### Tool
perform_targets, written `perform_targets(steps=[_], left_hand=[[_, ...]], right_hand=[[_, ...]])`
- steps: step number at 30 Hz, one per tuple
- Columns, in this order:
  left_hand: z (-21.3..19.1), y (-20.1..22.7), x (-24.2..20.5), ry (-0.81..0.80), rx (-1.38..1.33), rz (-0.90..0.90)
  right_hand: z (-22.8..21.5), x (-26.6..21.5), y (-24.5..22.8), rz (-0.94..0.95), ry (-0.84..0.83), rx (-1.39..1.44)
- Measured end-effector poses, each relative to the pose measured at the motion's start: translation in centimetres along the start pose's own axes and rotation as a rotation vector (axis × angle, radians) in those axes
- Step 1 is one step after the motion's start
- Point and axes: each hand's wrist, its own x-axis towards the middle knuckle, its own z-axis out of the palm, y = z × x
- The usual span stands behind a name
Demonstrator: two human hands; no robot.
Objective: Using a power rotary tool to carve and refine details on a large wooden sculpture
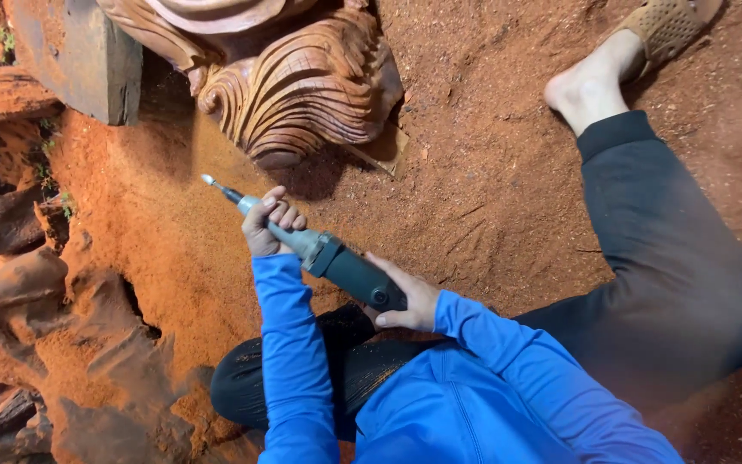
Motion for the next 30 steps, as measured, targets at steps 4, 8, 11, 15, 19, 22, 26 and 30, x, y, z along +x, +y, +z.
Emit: perform_targets(steps=[4, 8, 11, 15, 19, 22, 26, 30], left_hand=[[2.2, 2.6, -2.7, 0.128, 0.050, 0.016], [4.0, 5.6, -5.8, 0.272, 0.178, -0.001], [5.7, 8.3, -7.3, 0.295, 0.235, 0.014], [7.1, 10.6, -7.7, 0.230, 0.278, 0.047], [8.1, 9.8, -5.9, 0.136, 0.198, 0.044], [9.4, 7.3, -3.4, 0.035, 0.130, 0.021], [12.0, 1.4, 1.5, -0.011, 0.084, -0.120], [14.5, -7.2, 5.9, 0.030, 0.111, -0.263]], right_hand=[[2.1, 0.8, -0.1, -0.007, -0.005, 0.028], [5.7, 1.1, -1.0, -0.077, 0.044, 0.187], [7.6, 2.1, -0.7, -0.161, 0.123, 0.127], [7.9, 3.3, -3.3, -0.408, 0.054, 0.074], [6.7, 1.5, -6.4, -0.279, 0.024, 0.165], [4.8, -0.3, -7.3, -0.205, 0.095, 0.089], [2.4, -2.9, -9.2, -0.566, 0.023, 0.138], [1.4, -6.2, -8.1, -0.070, 0.466, 0.299]])
